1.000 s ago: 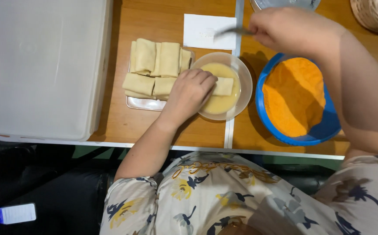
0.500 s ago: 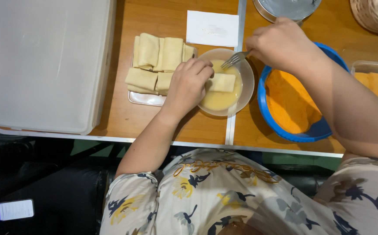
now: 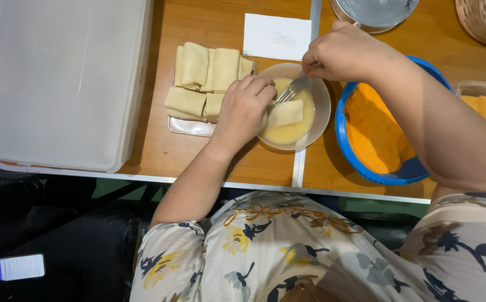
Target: Dipping pastries into egg wash and breading them with crumbs.
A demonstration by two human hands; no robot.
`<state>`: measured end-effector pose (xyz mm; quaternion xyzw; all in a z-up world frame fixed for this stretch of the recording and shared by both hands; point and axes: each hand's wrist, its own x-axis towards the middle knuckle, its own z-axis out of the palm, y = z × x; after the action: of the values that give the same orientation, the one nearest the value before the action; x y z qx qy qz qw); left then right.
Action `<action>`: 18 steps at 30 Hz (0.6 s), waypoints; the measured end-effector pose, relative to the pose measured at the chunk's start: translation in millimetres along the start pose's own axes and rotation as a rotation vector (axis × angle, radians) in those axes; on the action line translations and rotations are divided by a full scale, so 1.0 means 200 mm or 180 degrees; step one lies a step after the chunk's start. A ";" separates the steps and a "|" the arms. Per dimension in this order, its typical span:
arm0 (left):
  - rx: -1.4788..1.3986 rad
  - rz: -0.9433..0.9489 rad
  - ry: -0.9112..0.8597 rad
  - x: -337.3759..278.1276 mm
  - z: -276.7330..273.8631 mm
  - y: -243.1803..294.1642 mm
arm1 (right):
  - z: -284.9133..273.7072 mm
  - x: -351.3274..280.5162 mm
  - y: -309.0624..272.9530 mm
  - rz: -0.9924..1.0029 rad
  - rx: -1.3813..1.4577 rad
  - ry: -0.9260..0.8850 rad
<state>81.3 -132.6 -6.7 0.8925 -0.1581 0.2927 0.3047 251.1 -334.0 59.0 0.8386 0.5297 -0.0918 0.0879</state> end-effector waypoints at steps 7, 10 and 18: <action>-0.0074 -0.0012 -0.0121 0.00 0.00 0.01 | -0.05 -0.07 -0.04 -0.0222 -0.0553 0.0311; -0.0088 0.0024 -0.0166 -0.02 0.02 0.00 | -0.06 -0.10 -0.01 -0.0301 -0.0899 0.0725; 0.0054 -0.0136 -0.0139 -0.02 0.02 -0.01 | 0.00 -0.11 -0.05 -0.0012 -0.0641 0.0677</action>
<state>80.8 -132.3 -12.8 0.9043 -0.1431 0.2680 0.2998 233.3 -348.9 63.0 0.8296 0.5441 0.0510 0.1149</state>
